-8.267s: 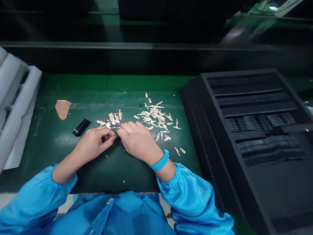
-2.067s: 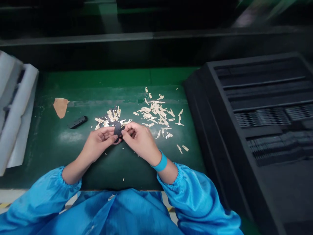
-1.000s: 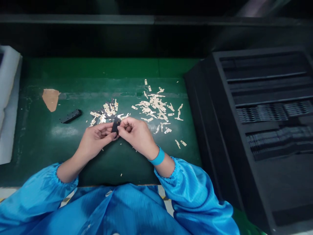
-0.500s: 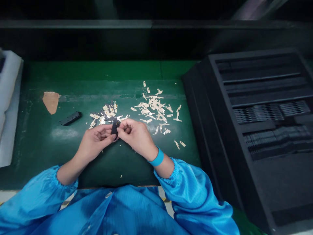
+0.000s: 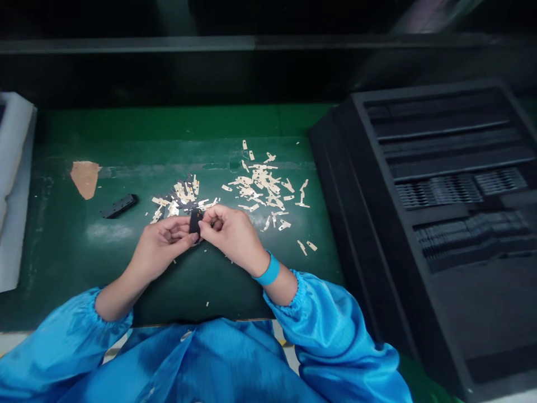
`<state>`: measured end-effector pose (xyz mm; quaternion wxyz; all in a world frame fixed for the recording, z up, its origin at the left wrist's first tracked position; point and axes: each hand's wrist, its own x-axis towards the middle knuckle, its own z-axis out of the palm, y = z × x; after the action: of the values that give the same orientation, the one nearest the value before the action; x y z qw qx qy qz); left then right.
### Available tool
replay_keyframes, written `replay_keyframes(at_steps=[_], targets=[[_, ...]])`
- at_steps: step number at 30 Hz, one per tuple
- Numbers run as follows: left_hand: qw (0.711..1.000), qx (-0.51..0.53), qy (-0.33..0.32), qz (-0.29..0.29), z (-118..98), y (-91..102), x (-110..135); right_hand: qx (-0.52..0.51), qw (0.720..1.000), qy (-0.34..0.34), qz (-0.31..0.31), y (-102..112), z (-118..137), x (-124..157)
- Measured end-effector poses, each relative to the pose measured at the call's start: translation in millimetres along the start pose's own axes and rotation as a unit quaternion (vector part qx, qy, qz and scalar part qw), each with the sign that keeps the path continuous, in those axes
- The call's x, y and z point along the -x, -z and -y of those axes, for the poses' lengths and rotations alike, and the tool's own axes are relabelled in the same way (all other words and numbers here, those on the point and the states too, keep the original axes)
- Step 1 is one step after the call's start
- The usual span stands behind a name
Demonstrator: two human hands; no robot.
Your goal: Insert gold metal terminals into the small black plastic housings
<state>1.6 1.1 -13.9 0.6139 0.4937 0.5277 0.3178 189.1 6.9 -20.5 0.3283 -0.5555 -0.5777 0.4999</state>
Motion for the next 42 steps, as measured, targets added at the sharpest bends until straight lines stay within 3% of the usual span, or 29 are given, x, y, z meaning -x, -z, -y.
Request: replay_keyframes(at_steps=[15,35,42], targets=[[0.998,-0.020,-0.046,-0.047,-1.9,-3.8,2.6,0.018,1.000,-0.002,-0.011,-0.9,11.8,4.1],[0.997,0.007,-0.065,-0.037,-0.9,-4.8,3.2,0.018,1.000,-0.002,-0.025,0.3,7.8,3.4],[0.999,0.023,-0.043,0.000,0.1,-3.3,4.2,-0.056,0.998,0.019,-0.010,0.3,7.3,3.1]])
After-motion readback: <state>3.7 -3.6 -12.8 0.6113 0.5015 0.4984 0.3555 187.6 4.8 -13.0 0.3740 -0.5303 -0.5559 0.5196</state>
